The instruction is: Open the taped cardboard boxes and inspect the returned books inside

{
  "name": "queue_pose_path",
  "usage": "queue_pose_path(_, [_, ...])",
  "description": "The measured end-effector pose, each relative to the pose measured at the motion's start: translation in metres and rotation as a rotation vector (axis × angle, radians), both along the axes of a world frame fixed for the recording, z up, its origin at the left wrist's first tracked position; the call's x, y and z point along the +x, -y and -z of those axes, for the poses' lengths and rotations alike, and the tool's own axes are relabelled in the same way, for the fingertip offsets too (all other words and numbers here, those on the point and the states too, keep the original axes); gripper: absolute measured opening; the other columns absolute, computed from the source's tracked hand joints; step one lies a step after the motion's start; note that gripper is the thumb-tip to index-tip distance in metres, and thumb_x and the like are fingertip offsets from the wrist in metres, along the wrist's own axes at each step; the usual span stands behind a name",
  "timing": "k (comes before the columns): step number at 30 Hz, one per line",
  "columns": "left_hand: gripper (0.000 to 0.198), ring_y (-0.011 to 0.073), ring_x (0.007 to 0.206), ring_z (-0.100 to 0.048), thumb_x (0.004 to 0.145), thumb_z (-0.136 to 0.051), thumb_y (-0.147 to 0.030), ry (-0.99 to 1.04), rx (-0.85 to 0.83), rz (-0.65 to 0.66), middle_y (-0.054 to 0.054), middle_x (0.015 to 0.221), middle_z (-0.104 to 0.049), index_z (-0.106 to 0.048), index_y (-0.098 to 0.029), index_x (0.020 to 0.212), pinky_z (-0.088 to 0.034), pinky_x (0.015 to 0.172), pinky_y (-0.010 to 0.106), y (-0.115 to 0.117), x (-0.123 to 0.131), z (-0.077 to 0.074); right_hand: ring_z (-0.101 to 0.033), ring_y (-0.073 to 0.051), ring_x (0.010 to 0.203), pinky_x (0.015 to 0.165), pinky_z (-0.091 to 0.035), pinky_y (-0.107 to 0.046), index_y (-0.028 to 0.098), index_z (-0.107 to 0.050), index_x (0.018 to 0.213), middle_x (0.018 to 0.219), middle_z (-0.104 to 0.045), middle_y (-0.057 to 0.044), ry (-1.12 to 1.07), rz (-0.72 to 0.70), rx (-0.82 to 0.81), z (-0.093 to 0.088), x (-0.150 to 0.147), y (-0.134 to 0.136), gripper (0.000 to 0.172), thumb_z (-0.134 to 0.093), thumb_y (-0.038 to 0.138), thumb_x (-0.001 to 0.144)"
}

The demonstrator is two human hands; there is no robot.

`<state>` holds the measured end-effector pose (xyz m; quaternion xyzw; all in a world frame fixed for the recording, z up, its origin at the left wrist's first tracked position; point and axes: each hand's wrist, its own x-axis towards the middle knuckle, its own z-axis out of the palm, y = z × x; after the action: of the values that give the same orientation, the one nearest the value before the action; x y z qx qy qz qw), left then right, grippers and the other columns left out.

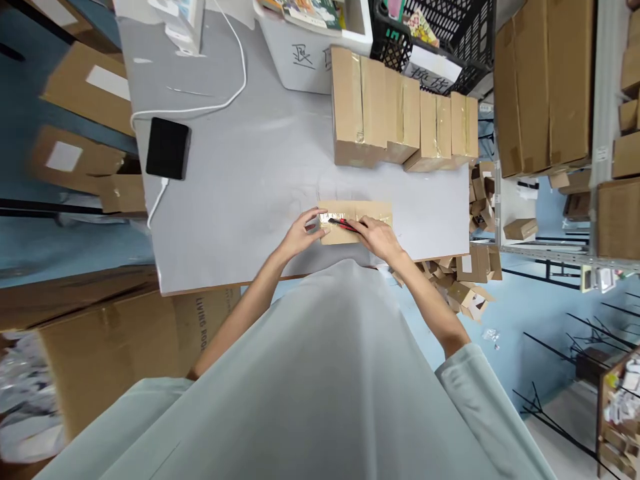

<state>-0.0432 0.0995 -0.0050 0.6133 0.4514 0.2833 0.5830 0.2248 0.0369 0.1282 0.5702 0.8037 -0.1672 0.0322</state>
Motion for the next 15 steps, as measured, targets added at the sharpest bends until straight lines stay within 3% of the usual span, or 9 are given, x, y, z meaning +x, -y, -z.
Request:
queue_pose_path(6, [0.068,0.0342,0.154,-0.055,0.089,-0.081,-0.059,0.076,-0.007,0.057,0.013,0.168,-0.054,-0.068,-0.029,0.149,-0.054,0.123,0.051,-0.001,-0.004,0.002,-0.069,-0.027,0.109,0.096,-0.054,-0.040,0.030,-0.055,0.167,0.131,-0.072,-0.015,0.190,-0.112,-0.027,-0.006,-0.017,-0.010,0.059,-0.046,0.011,0.112])
queue_pose_path(15, [0.076,0.0384,0.159,-0.050,0.089,-0.079,-0.071,0.076,0.016,0.075,0.016,0.173,-0.047,-0.066,-0.031,0.152,-0.054,0.123,0.057,0.005,-0.005,0.006,-0.065,-0.028,0.111,0.096,-0.049,-0.041,0.025,-0.054,0.165,0.130,-0.072,-0.016,0.301,-0.273,0.027,-0.029,-0.026,-0.014,0.057,-0.042,0.007,0.112])
